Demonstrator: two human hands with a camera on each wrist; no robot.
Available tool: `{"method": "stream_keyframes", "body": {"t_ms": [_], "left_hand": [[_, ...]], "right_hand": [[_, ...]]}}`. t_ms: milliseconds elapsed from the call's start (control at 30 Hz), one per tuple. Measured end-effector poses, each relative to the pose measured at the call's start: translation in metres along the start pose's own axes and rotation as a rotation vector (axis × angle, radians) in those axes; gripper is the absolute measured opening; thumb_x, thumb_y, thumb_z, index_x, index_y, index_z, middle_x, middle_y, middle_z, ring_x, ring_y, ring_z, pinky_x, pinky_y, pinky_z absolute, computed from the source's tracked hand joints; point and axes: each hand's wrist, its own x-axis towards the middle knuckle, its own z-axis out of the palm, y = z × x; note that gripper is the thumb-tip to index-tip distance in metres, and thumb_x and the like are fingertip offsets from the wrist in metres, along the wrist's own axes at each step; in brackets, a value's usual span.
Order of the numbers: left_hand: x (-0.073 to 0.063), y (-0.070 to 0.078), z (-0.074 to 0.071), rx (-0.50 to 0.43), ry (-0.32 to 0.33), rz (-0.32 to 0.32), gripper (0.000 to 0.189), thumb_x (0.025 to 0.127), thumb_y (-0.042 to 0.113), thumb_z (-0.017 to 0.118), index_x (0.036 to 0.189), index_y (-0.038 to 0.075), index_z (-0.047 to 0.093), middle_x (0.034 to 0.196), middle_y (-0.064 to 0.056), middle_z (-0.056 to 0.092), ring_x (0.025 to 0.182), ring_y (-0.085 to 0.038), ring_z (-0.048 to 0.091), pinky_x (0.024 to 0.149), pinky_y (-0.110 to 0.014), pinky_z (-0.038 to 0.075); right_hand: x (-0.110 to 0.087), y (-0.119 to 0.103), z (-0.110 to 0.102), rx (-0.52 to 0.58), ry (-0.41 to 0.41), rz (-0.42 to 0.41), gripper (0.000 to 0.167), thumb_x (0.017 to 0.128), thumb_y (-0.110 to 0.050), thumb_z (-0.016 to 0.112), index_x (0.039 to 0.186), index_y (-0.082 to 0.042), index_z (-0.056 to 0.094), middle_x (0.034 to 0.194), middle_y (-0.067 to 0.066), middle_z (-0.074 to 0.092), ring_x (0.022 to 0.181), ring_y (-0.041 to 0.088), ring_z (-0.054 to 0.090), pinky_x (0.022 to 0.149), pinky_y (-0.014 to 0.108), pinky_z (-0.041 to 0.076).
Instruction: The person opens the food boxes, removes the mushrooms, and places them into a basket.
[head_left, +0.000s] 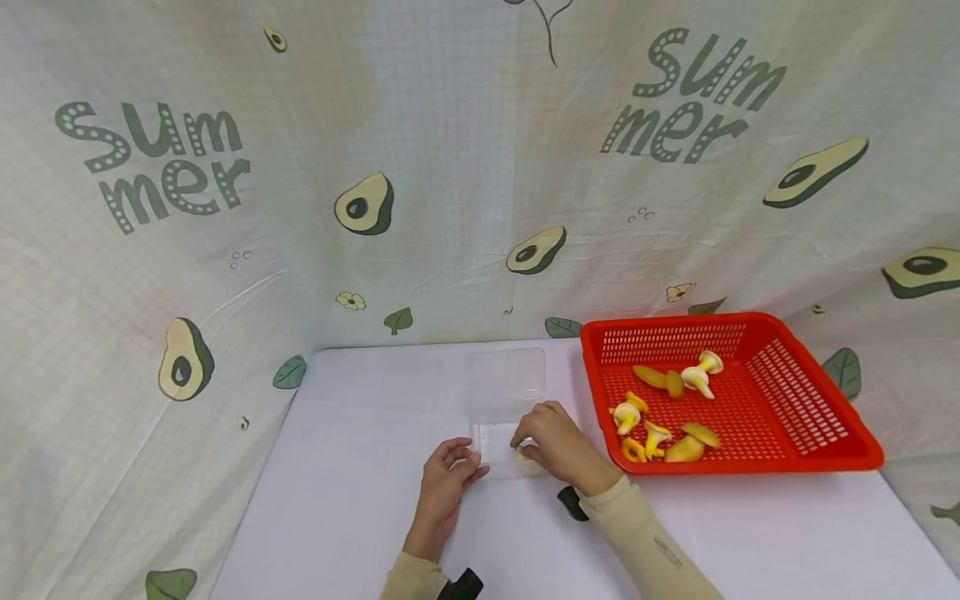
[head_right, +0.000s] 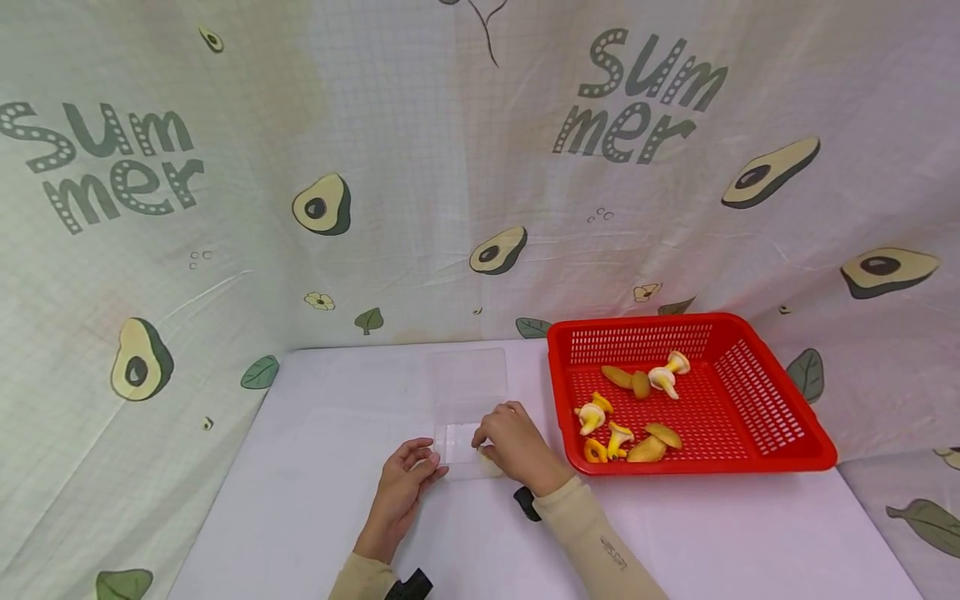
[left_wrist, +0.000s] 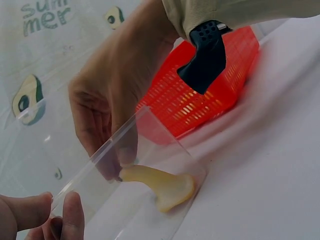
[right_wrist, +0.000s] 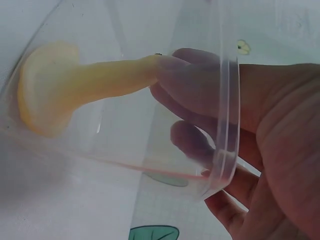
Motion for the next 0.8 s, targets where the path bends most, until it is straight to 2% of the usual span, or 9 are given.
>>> {"method": "stream_keyframes", "body": {"t_ms": [233, 467, 800], "left_hand": [[0.0, 0.0, 0.0, -0.013, -0.004, 0.005, 0.035, 0.099, -0.014, 0.061, 0.131, -0.017, 0.048, 0.096, -0.003, 0.054, 0.083, -0.012, 0.063, 0.081, -0.026, 0.066], [0.001, 0.001, 0.0, 0.007, 0.003, -0.006, 0.037, 0.099, -0.013, 0.062, 0.133, -0.016, 0.048, 0.097, -0.003, 0.055, 0.084, -0.013, 0.064, 0.081, -0.026, 0.066], [0.001, 0.001, -0.001, 0.018, 0.001, -0.016, 0.038, 0.099, -0.011, 0.063, 0.133, -0.016, 0.048, 0.099, -0.004, 0.055, 0.084, -0.014, 0.066, 0.083, -0.027, 0.066]], "right_hand": [[0.003, 0.001, 0.001, 0.028, -0.021, 0.032, 0.017, 0.083, -0.004, 0.089, 0.098, -0.009, 0.085, 0.095, 0.002, 0.076, 0.097, 0.024, 0.061, 0.101, 0.048, 0.051], [0.007, 0.002, 0.001, -0.002, -0.015, -0.023, 0.019, 0.081, -0.004, 0.09, 0.098, -0.008, 0.084, 0.094, 0.002, 0.078, 0.097, 0.024, 0.065, 0.103, 0.049, 0.048], [0.014, 0.004, 0.002, 0.015, -0.099, 0.03, 0.01, 0.084, -0.006, 0.088, 0.094, -0.008, 0.086, 0.09, 0.002, 0.08, 0.092, 0.024, 0.064, 0.105, 0.051, 0.049]]}}
